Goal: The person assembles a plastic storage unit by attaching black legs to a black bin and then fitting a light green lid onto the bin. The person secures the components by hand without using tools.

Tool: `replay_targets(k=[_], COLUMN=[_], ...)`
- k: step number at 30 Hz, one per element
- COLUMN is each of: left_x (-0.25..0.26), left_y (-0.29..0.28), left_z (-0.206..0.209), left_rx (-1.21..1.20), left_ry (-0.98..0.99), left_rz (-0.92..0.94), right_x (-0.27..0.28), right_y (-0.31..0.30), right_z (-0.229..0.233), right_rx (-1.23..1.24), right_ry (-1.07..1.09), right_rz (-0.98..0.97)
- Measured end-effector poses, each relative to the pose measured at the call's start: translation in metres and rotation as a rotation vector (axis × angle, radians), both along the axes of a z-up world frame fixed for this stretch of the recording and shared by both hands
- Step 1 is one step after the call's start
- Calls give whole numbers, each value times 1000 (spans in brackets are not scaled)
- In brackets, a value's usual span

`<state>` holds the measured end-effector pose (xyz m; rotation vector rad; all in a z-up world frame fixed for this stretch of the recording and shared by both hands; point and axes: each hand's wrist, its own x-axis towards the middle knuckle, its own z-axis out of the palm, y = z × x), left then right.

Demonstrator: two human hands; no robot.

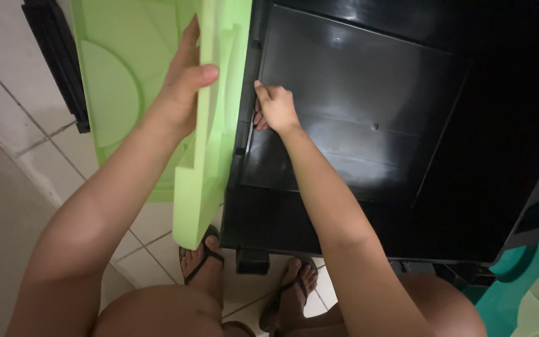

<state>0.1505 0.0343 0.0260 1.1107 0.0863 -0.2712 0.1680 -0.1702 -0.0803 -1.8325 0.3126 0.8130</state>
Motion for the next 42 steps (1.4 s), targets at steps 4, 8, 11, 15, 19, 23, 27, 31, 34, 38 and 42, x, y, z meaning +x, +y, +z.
replay_targets(k=[4, 8, 11, 15, 19, 23, 27, 31, 34, 38, 42], left_x=[0, -2, -4, -2, 0, -1, -3, -5, -9, -12, -12], left_y=[-3, -3, 0, 8, 11, 7, 3, -9, -14, -16, -20], left_z=[2, 9, 21, 37, 40, 26, 13, 4, 3, 9, 17], left_rx=[17, -25, -2, -11, -3, 34, 0, 21, -80, -97, -81], left_ry=[-35, 32, 21, 49, 84, 128, 157, 192, 146, 150, 112], left_rz=[-14, 17, -3, -14, -8, -15, -28, -52, -44, -4, -4], right_x=[3, 3, 2, 4, 5, 5, 5, 6, 7, 7, 11], right_y=[0, 0, -1, -1, 0, -1, 0, -1, -1, -2, -1], right_z=[1, -2, -5, -7, -6, -6, -4, -1, 0, -2, -3], right_rx=[18, 18, 19, 26, 27, 16, 1, 5, 3, 16, 11], right_ry=[5, 16, 20, 10, 22, 10, 25, 21, 25, 52, 63], right_rz=[-2, -7, -12, -19, -8, 12, 20, 20, 15, -17, -33])
